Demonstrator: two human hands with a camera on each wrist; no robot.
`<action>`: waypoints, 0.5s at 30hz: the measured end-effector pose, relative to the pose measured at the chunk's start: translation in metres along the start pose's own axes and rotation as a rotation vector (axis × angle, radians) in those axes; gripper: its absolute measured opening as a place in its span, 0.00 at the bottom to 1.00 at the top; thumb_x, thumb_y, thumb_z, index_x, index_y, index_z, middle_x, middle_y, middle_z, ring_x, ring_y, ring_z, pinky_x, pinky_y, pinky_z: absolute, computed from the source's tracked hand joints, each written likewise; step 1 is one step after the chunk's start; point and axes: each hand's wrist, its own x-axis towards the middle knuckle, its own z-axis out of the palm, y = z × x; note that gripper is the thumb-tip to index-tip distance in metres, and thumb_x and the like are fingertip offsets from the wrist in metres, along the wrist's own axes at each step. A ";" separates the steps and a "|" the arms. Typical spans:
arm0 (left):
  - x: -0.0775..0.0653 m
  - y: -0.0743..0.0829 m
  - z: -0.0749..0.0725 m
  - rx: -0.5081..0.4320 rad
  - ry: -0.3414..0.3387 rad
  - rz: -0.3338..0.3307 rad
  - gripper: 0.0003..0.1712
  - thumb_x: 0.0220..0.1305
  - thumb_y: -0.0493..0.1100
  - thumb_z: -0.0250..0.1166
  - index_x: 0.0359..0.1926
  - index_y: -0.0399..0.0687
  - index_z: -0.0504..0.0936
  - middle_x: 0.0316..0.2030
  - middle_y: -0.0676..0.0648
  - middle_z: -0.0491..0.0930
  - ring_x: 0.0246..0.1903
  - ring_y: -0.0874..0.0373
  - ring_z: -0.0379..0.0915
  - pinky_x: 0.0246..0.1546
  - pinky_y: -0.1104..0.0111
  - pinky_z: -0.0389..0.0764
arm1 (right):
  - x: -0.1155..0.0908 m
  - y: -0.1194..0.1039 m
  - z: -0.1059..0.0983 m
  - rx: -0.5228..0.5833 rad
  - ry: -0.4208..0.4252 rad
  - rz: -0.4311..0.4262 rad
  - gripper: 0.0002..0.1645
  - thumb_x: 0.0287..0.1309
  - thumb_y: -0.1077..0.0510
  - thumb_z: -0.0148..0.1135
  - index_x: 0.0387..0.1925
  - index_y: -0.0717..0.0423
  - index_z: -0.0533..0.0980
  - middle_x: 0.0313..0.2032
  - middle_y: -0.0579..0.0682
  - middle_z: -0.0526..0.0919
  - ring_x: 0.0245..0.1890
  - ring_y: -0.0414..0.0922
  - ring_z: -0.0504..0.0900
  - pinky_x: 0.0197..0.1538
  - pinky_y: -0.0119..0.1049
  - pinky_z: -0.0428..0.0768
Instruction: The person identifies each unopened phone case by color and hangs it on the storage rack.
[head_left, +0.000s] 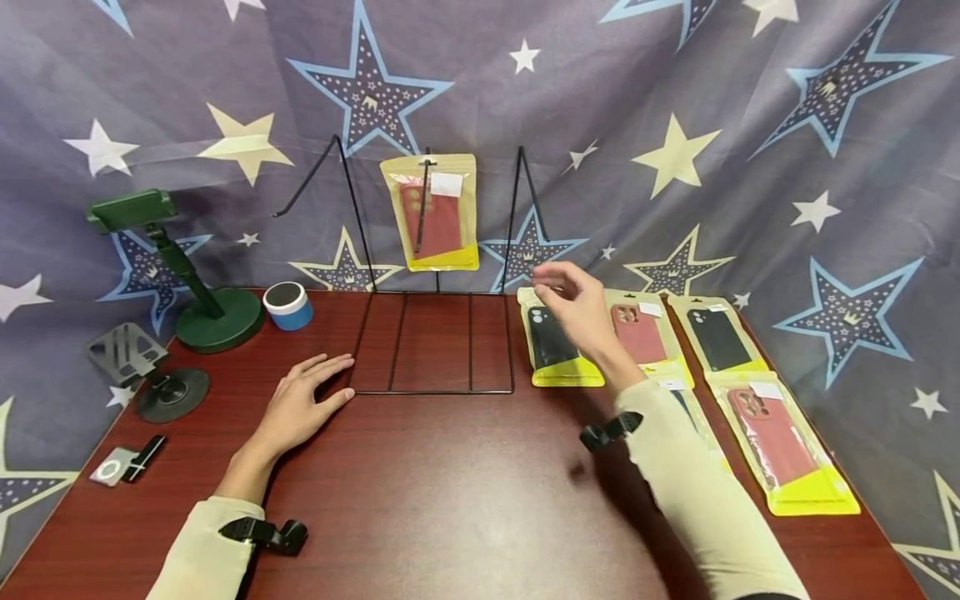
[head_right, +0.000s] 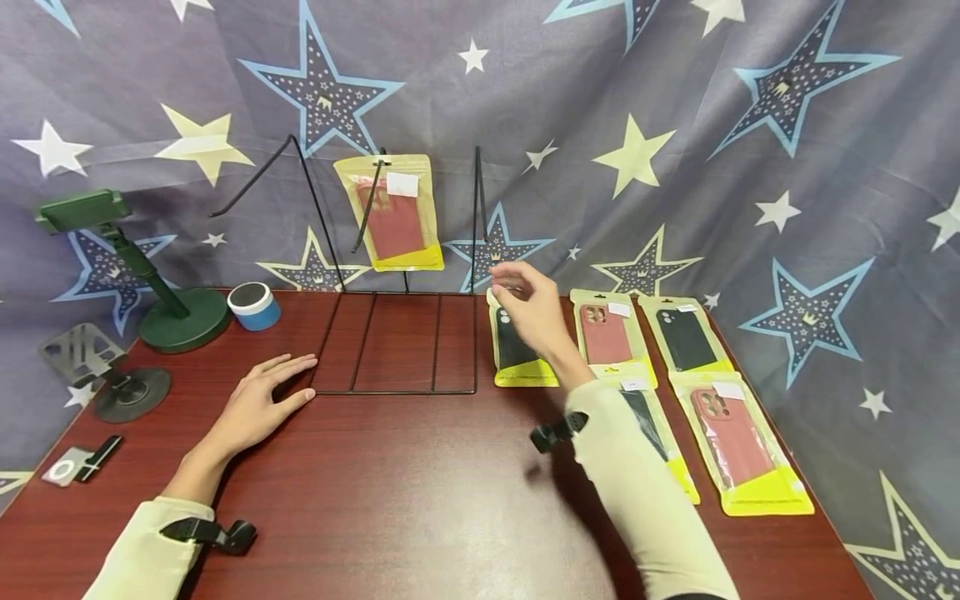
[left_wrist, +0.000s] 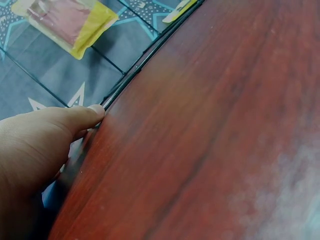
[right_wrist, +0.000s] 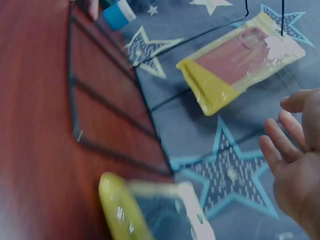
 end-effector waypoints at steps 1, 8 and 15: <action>0.000 0.000 0.000 0.001 -0.001 -0.001 0.30 0.68 0.49 0.70 0.69 0.48 0.78 0.69 0.39 0.76 0.73 0.35 0.61 0.63 0.32 0.60 | -0.005 0.002 -0.008 -0.010 -0.008 0.004 0.16 0.63 0.72 0.65 0.53 0.72 0.79 0.42 0.43 0.90 0.48 0.43 0.88 0.54 0.28 0.83; 0.001 -0.001 0.000 0.005 0.008 0.007 0.30 0.68 0.48 0.70 0.69 0.48 0.78 0.69 0.40 0.76 0.72 0.35 0.62 0.63 0.33 0.60 | -0.043 0.016 -0.061 -0.147 -0.014 0.050 0.15 0.65 0.69 0.66 0.52 0.69 0.81 0.45 0.58 0.89 0.46 0.35 0.88 0.52 0.23 0.82; 0.001 -0.002 0.001 0.009 0.006 0.010 0.30 0.68 0.48 0.70 0.69 0.48 0.78 0.69 0.40 0.76 0.72 0.36 0.62 0.63 0.33 0.61 | -0.079 0.022 -0.105 -0.233 -0.052 0.101 0.16 0.66 0.68 0.65 0.55 0.68 0.80 0.46 0.55 0.89 0.45 0.30 0.86 0.49 0.22 0.82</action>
